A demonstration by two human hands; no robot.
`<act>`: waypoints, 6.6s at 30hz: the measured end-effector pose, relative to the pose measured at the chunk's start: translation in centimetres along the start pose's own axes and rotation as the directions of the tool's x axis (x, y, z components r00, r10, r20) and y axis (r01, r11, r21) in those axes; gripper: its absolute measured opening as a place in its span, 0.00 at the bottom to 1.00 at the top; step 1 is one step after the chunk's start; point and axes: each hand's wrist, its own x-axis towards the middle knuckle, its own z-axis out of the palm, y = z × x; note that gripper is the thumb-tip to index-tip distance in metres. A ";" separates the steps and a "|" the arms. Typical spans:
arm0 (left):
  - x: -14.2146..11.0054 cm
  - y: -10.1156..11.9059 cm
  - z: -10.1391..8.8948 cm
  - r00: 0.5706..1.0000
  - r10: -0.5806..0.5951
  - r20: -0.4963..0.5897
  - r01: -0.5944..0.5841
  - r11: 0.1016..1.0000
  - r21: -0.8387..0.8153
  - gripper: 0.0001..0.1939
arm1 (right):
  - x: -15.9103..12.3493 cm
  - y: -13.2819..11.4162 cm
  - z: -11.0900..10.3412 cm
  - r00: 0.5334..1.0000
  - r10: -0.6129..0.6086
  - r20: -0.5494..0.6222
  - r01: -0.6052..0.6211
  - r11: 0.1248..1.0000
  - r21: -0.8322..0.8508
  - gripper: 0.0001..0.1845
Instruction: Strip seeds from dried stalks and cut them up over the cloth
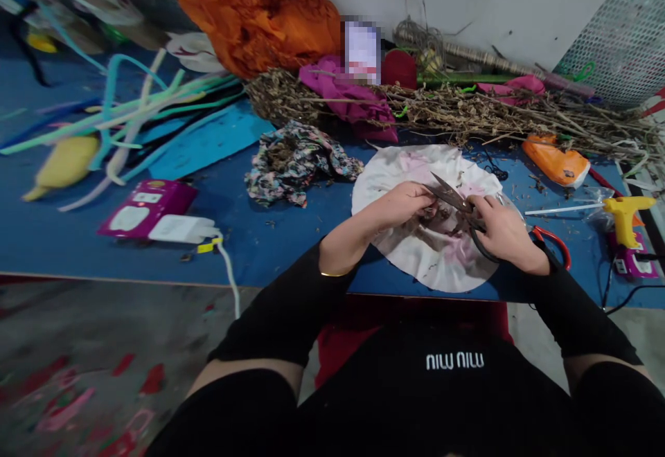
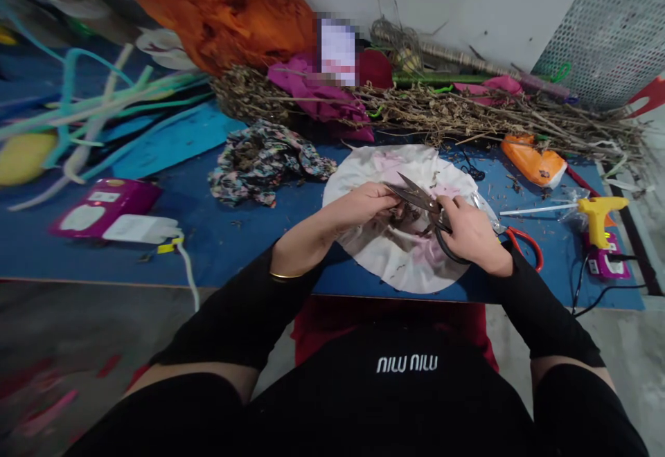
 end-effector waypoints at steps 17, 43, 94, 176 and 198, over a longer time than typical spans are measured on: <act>0.8 -1.0 0.5 0.989 -0.150 -0.017 0.147 0.982 -0.120 0.12 | 0.2 -1.3 0.3 0.988 0.073 0.138 -0.028 0.954 -0.300 0.29; -0.3 0.5 0.0 0.977 -0.213 0.023 0.213 0.977 -0.014 0.16 | 0.4 -1.1 0.8 0.987 0.088 0.136 -0.047 0.959 -0.278 0.26; -0.1 0.7 1.0 0.987 -0.158 -0.018 0.157 0.987 -0.043 0.15 | 0.3 -0.9 -0.2 0.993 0.078 0.083 -0.069 0.991 -0.111 0.26; 0.7 -0.3 0.3 0.993 -0.111 0.026 0.113 0.987 -0.112 0.12 | 0.2 -0.8 0.2 0.994 0.100 0.048 -0.094 0.990 -0.104 0.29; 0.8 -1.1 0.5 0.996 -0.007 0.085 0.026 0.974 -0.225 0.03 | 0.0 -1.1 -0.3 0.993 0.064 0.098 -0.056 0.995 -0.083 0.28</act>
